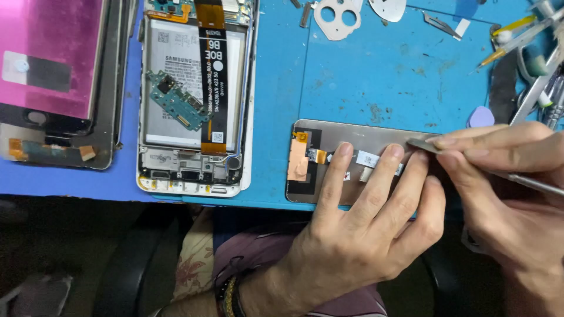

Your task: The person cleans the back of a smartphone using a small brush and a cloth. They scrub the surface, spray a cleaning solution onto the cloth, and wipe the phone's back panel thoroughly.

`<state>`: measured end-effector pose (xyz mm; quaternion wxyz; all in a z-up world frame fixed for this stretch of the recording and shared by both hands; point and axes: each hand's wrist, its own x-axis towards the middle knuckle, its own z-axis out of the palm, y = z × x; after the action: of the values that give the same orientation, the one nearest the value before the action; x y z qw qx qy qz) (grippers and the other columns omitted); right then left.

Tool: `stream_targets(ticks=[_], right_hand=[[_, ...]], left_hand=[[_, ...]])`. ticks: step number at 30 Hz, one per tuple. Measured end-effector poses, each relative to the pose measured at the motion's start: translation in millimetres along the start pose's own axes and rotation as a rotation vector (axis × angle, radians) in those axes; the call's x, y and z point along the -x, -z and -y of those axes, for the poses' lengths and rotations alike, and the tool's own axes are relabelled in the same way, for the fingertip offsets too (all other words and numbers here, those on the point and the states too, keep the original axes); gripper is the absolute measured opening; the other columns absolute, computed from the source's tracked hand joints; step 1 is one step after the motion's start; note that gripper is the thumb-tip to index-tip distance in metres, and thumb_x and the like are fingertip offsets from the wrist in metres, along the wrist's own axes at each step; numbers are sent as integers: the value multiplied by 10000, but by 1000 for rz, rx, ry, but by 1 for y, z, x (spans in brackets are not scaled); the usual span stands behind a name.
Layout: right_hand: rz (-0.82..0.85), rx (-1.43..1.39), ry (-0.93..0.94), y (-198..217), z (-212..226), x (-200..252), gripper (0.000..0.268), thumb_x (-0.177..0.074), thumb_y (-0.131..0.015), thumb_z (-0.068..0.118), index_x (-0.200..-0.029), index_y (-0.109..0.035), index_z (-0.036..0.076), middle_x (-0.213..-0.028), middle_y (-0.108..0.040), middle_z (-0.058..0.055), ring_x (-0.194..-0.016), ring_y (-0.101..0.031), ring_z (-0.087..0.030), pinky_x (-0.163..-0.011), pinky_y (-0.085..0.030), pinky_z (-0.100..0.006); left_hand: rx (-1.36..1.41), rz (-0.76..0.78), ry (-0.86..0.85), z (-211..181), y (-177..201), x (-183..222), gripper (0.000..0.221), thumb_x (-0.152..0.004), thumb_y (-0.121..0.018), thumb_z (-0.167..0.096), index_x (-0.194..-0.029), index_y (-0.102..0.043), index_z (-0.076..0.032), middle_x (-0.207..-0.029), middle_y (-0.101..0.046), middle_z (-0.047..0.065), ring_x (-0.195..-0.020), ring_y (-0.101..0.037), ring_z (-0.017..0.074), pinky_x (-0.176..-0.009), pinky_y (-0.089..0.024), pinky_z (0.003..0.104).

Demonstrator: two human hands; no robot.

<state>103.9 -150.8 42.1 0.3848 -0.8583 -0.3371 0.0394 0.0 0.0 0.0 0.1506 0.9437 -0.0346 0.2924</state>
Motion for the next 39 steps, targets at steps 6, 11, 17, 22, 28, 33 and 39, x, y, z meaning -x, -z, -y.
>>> stream_targets(ticks=[6,11,17,22,28,33,39], right_hand=[[18,72,-40,2,12,-1,267,-994,-711,-217,-1088,-463,-185,-1123,-659,-300,-1102,-748,-380,-974,-643,-402],[-59,46,24,5,-12,7,182,-1131,-656,-219,-1162,-485,-166,-1248,-642,-303,-1180,-729,-395,-1051,-608,-424],[115,161,218,10,-5,-14,489,-1134,-203,280,-1049,-468,-122,-962,-736,-200,-1398,-628,-465,-1388,-366,-611],[71,209,313,10,-17,-13,152,-1176,-296,67,-1136,-300,-80,-1065,-722,-253,-1463,-560,-502,-1439,-190,-657],[143,165,350,14,-18,-18,429,-1107,-188,296,-945,-456,3,-1090,-748,-113,-1545,-377,-325,-1454,-44,-539],[84,386,263,19,-14,-14,375,-1145,-248,216,-1050,-440,-92,-1128,-777,-169,-1552,-531,-422,-1468,-84,-596],[165,165,298,10,-6,-18,342,-1113,-283,207,-930,-480,-4,-1030,-756,-163,-1524,-470,-406,-1426,-173,-635]], left_hand=[[5,-7,-31,3,4,-1,245,-1105,-751,-256,-1294,-645,-140,-1379,-688,87,-1343,-660,238,-1162,-505,566],[25,-27,-30,2,4,-2,241,-1096,-766,-242,-1268,-653,-117,-1314,-713,99,-1301,-658,244,-1168,-474,581],[72,-44,-39,2,5,-2,220,-1071,-756,-195,-1240,-665,-88,-1254,-706,120,-1270,-644,273,-1157,-476,606],[67,-63,-48,2,5,-1,235,-1061,-804,-188,-1232,-678,-89,-1220,-680,108,-1259,-639,278,-1157,-469,614],[78,-42,-60,1,5,-1,232,-1049,-741,-185,-1239,-670,-73,-1235,-657,126,-1266,-629,297,-1155,-461,629],[61,-64,-55,2,6,-1,232,-1034,-779,-160,-1222,-671,-77,-1213,-655,119,-1246,-628,285,-1147,-484,612],[74,-55,-61,1,4,1,173,-1042,-744,-138,-1189,-691,-64,-1241,-663,137,-1293,-598,305,-1164,-451,628]])
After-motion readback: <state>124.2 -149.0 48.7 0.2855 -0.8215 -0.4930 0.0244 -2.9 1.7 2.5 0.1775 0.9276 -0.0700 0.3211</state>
